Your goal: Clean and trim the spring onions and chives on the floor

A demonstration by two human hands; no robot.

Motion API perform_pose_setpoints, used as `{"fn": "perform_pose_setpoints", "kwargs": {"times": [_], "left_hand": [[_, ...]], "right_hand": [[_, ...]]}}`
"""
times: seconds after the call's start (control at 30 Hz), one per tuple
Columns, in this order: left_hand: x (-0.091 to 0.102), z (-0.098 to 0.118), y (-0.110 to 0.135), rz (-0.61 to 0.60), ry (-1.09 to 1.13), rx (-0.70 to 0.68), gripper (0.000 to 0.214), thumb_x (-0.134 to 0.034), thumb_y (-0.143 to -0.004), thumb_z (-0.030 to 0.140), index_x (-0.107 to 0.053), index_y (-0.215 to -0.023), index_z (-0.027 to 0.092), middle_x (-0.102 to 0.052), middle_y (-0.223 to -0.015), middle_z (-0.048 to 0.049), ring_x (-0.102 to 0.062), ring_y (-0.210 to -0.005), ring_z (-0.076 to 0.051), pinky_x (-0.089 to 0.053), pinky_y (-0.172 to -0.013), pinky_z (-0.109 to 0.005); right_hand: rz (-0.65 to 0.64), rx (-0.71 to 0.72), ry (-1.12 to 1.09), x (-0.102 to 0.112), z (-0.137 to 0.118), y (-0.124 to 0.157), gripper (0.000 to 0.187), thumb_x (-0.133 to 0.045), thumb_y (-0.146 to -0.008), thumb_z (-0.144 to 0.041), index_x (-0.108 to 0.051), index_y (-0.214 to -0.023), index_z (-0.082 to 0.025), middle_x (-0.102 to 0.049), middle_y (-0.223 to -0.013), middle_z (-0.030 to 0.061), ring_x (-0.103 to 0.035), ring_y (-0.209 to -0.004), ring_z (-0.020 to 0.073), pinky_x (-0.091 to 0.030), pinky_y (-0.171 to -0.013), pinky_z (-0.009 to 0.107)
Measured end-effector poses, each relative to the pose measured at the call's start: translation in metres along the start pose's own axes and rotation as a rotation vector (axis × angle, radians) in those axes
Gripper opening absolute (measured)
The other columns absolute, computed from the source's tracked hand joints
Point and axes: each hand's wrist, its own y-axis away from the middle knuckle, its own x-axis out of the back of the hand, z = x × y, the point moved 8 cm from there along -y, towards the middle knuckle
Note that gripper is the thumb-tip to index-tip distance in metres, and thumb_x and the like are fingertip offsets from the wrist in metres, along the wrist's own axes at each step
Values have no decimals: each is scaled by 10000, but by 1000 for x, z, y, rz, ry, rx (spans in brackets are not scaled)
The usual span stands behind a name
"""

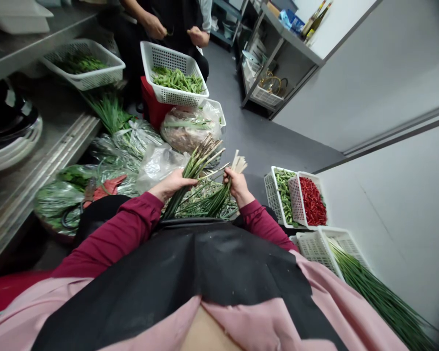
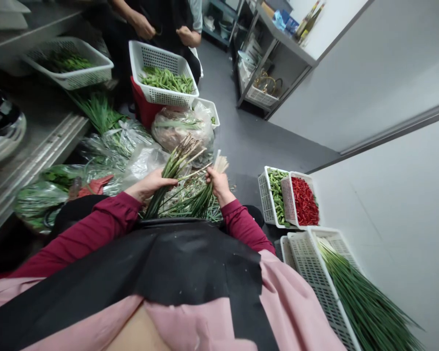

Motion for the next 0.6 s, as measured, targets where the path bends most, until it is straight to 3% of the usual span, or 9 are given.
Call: {"fn": "perform_pose_setpoints", "kwargs": {"times": [0.13,0.33,0.4,0.53,0.6], "left_hand": [[3,2,5,-14,-20,36,319,-794,-537,292,-561,-692,139,-576,-550,2,-492,-453,-101,-362,-440,-225],[12,4,9,17,-48,70,336,-799,-494,260,-539,-674,149,-539,-525,26,-476,-442,-97,-350,-441,-229],[19,5,9,59,-59,54,337,-798,-496,270,-536,-673,153,-528,-517,32,-465,-442,-97,-341,-447,-231],[30,9,8,172,-93,-18,352,-805,-482,296,-554,-682,151,-536,-540,33,-466,-477,-103,-356,-488,-242],[31,11,7,208,-116,-56,365,-809,-471,299,-587,-713,142,-564,-582,26,-490,-517,-114,-387,-533,-254]], "right_hand": [[178,52,-147,33,-31,-17,155,-649,-710,-192,-496,-731,-173,-507,-458,-85,-389,-339,36,-334,-364,163],[361,231,-81,79,-71,-32,133,-628,-720,-168,-497,-704,-170,-492,-444,-86,-382,-326,40,-321,-335,166],[294,203,78,78,-68,-33,178,-688,-682,-193,-513,-671,-160,-496,-436,-75,-386,-326,41,-309,-328,166],[-133,8,528,35,-22,-23,242,-791,-587,-251,-614,-677,-114,-562,-462,-14,-411,-343,61,-284,-329,189],[-161,21,626,20,-5,-13,264,-793,-589,-288,-645,-721,-114,-553,-458,-26,-402,-355,62,-279,-347,194]]}}
